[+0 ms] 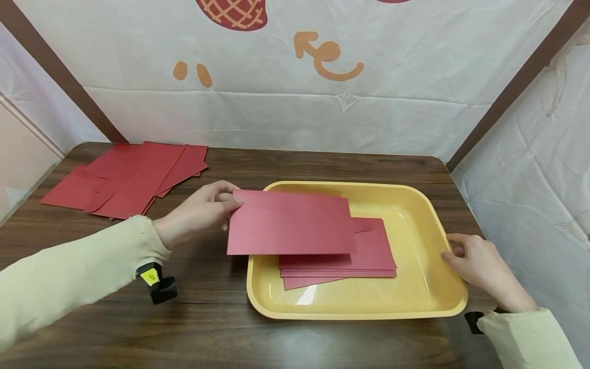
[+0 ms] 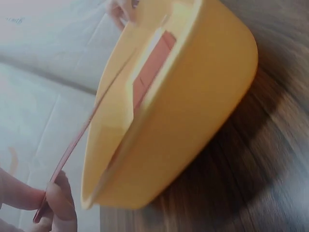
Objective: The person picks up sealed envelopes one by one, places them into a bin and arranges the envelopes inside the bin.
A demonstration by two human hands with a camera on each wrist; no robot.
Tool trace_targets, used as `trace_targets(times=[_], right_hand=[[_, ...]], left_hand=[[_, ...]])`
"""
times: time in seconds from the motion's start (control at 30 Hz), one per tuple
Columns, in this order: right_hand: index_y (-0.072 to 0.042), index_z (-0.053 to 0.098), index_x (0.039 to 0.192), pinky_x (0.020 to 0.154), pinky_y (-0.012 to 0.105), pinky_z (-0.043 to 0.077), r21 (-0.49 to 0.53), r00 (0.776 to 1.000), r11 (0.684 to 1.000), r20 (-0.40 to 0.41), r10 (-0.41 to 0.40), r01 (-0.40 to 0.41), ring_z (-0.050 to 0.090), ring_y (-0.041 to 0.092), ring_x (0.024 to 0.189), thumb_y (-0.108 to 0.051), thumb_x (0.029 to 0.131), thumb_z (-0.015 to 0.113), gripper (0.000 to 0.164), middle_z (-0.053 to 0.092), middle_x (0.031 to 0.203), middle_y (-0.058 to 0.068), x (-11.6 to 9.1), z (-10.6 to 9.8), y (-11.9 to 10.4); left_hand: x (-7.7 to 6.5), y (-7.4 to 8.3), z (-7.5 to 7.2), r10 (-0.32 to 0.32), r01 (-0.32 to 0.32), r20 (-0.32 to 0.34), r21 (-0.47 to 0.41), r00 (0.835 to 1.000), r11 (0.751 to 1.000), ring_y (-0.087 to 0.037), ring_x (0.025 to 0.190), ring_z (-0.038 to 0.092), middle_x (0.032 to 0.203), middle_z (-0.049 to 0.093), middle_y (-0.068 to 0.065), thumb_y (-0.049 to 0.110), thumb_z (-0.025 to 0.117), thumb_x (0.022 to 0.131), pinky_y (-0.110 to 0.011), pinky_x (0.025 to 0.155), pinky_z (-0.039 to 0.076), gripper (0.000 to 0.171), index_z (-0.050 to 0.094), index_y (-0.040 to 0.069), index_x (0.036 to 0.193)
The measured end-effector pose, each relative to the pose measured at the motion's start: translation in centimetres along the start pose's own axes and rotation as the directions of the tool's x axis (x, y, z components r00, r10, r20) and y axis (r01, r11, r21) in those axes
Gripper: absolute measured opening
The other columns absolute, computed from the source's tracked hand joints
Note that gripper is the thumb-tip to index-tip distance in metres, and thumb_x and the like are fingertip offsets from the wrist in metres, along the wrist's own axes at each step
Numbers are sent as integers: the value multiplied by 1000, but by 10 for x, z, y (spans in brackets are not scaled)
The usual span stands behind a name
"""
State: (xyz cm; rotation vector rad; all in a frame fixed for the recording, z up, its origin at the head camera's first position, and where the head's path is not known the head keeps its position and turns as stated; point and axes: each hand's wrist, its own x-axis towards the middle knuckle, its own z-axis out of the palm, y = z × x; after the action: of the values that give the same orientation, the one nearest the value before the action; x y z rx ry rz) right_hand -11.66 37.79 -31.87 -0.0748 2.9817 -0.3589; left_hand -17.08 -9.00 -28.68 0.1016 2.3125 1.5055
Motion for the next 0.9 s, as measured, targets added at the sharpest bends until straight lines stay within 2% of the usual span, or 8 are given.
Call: trace_targets(times=[0.07,0.23,0.4,0.7,0.8,0.9], right_hand=[[16,53,115,64,47,47,0,1000,1000,3,2,-2,65,39,77,-18,83,64,48,71,82,19,0,-1,0],[16,53,115,64,46,47,2,1000,1000,2,4,-4,65,37,76,-18,83,64,48,71,82,19,0,-1,0],[14,55,114,64,46,47,3,1000,1000,-11,-3,3,65,38,77,-18,82,65,46,71,82,18,0,0,0],[15,54,115,65,47,48,8,1000,1000,-2,-1,1,66,30,72,-18,83,64,47,71,81,17,-1,0,0],[15,54,115,66,48,47,6,1000,1000,-4,-2,2,66,32,74,-18,83,64,47,71,81,17,0,0,-1],[16,54,115,66,48,47,2,1000,1000,1,2,-2,66,35,76,-18,83,64,48,71,81,18,0,0,-1]], left_hand=[[3,3,6,0,0,28,-10,1000,1000,-11,53,50,75,58,-4,8,44,94,-26,57,48,24,41,-5,115],[9,8,22,-5,7,84,-25,996,1000,-12,52,54,81,61,-8,10,47,95,-30,61,52,25,42,-3,115],[15,12,35,-16,17,119,-6,993,1000,-12,51,56,81,63,-9,12,50,94,-26,65,51,25,41,1,116],[29,14,60,-17,20,138,-14,990,1000,-10,44,52,72,59,-7,6,50,93,-25,56,48,26,40,-2,116],[33,14,65,-21,16,125,45,992,999,-9,44,53,66,56,-4,8,52,93,-23,55,45,27,42,-1,116],[36,15,68,-36,17,117,158,992,987,-12,47,60,61,54,-4,9,53,92,-20,57,42,27,43,-1,115]])
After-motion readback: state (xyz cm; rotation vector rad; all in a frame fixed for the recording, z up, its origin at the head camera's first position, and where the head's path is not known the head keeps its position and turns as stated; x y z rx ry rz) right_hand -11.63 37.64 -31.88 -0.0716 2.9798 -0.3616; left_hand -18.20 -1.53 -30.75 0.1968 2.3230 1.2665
